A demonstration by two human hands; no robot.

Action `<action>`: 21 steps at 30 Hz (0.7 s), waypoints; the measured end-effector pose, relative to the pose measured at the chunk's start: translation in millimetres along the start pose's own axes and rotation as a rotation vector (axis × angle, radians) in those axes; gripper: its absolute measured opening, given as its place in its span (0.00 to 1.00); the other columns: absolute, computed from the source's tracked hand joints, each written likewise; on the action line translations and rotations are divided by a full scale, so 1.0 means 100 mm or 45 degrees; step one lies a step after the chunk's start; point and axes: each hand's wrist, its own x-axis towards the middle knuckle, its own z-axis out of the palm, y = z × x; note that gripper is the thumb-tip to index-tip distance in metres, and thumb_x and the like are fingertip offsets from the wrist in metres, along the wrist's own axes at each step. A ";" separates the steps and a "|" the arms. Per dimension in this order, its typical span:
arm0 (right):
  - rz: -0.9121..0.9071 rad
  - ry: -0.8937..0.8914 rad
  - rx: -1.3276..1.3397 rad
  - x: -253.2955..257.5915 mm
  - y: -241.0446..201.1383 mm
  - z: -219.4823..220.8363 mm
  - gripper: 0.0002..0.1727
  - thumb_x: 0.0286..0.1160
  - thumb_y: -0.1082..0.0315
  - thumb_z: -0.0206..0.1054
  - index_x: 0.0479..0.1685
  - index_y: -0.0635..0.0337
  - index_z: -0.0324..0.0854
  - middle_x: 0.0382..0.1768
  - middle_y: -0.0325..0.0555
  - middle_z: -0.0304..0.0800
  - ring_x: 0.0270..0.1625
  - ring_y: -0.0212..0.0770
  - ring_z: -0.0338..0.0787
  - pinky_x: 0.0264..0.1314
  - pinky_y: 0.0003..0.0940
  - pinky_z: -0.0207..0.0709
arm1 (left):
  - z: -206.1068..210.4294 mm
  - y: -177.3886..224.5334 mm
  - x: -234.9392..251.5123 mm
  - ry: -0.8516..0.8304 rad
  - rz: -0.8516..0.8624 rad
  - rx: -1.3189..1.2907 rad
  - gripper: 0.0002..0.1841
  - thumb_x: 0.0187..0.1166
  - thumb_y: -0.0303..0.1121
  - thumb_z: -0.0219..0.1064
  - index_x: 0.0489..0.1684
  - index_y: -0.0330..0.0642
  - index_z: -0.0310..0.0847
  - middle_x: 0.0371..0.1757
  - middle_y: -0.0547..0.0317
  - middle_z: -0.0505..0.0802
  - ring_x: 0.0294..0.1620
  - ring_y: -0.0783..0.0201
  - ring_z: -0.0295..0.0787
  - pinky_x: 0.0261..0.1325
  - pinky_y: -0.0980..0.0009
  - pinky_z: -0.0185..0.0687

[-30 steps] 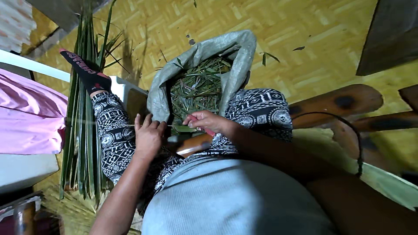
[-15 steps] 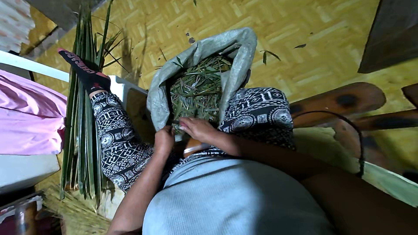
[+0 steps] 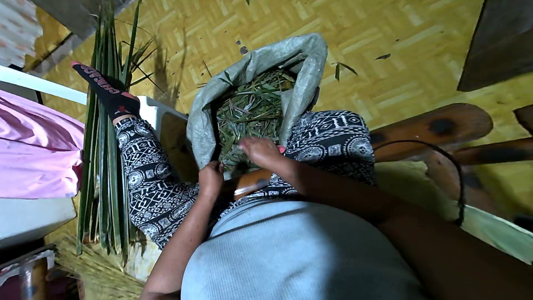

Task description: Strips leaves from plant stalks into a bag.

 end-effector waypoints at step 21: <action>-0.258 -0.167 0.283 -0.12 -0.10 0.10 0.25 0.94 0.58 0.54 0.81 0.63 0.73 0.72 0.63 0.84 0.73 0.63 0.85 0.77 0.63 0.72 | 0.10 -0.10 0.10 -0.184 -0.335 -0.984 0.12 0.93 0.30 0.54 0.55 0.32 0.81 0.26 0.61 0.81 0.17 0.73 0.69 0.23 0.78 0.69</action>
